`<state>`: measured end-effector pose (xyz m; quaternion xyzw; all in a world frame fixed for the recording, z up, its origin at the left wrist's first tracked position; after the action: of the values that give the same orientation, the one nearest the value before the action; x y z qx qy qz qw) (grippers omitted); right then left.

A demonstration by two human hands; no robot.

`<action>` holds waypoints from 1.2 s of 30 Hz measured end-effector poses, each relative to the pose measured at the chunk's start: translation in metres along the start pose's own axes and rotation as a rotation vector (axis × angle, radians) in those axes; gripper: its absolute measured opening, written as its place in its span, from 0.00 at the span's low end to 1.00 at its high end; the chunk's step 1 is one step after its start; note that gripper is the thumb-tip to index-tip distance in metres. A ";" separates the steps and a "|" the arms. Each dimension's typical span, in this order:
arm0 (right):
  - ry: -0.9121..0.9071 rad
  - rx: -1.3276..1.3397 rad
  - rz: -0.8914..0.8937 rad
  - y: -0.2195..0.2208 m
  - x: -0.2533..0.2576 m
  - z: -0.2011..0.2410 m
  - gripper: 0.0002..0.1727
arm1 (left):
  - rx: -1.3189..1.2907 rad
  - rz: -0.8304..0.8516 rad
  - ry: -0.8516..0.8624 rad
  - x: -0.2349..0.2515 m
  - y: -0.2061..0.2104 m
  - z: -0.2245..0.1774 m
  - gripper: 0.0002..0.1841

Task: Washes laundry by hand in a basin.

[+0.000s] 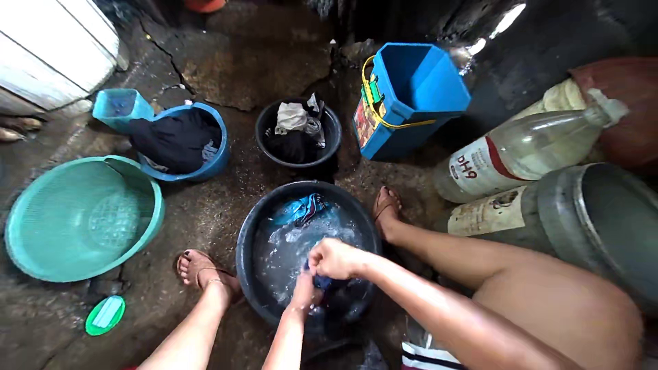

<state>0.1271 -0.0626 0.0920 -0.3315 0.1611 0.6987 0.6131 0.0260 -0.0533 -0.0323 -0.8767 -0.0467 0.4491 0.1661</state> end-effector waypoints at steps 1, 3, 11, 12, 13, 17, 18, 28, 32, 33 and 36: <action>-0.076 -0.017 -0.020 -0.012 -0.018 0.033 0.07 | -0.072 -0.008 0.044 -0.006 -0.003 -0.009 0.26; -0.260 -0.012 -0.095 -0.030 -0.055 0.082 0.07 | -0.236 -0.025 0.056 -0.021 -0.013 -0.024 0.14; -0.799 0.513 -0.485 -0.119 -0.157 0.069 0.12 | -0.499 -0.378 0.260 -0.089 -0.127 -0.054 0.10; -0.678 0.449 -0.523 -0.122 -0.143 0.045 0.16 | -0.525 -0.387 0.257 -0.097 -0.138 -0.056 0.12; -0.517 0.334 -0.538 -0.121 -0.124 0.020 0.18 | -0.535 -0.396 0.248 -0.103 -0.147 -0.058 0.13; 0.045 -0.183 -0.396 -0.104 -0.040 -0.078 0.22 | -0.540 -0.518 0.203 -0.094 -0.163 -0.046 0.06; 0.114 -0.196 -0.425 -0.100 -0.024 -0.101 0.20 | -0.552 -0.544 0.143 -0.085 -0.160 -0.036 0.05; 0.293 -0.241 -0.343 0.034 0.123 -0.170 0.24 | 0.278 -0.231 -0.330 0.071 -0.019 0.045 0.34; 0.216 -0.248 -0.221 0.021 0.131 -0.205 0.30 | 0.445 0.126 -0.427 0.088 -0.005 0.070 0.25; 0.246 -0.248 -0.220 0.014 0.129 -0.206 0.30 | 0.441 0.161 -0.423 0.088 -0.011 0.067 0.24; 0.482 -0.037 -0.304 -0.006 0.116 -0.177 0.27 | 0.195 -0.081 -0.269 0.079 -0.040 0.042 0.30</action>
<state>0.1769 -0.0866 -0.1123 -0.5193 0.2379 0.5027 0.6488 0.0420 0.0130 -0.1027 -0.7858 -0.0600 0.5577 0.2606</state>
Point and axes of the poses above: each hand's wrist, its own x-axis towards the middle knuckle, its own y-axis out of the palm, z = x × y, the point moved 8 cm from there along x, towards the middle knuckle, and after that the axes turned 8 degrees about -y, right-handed, at the moved point
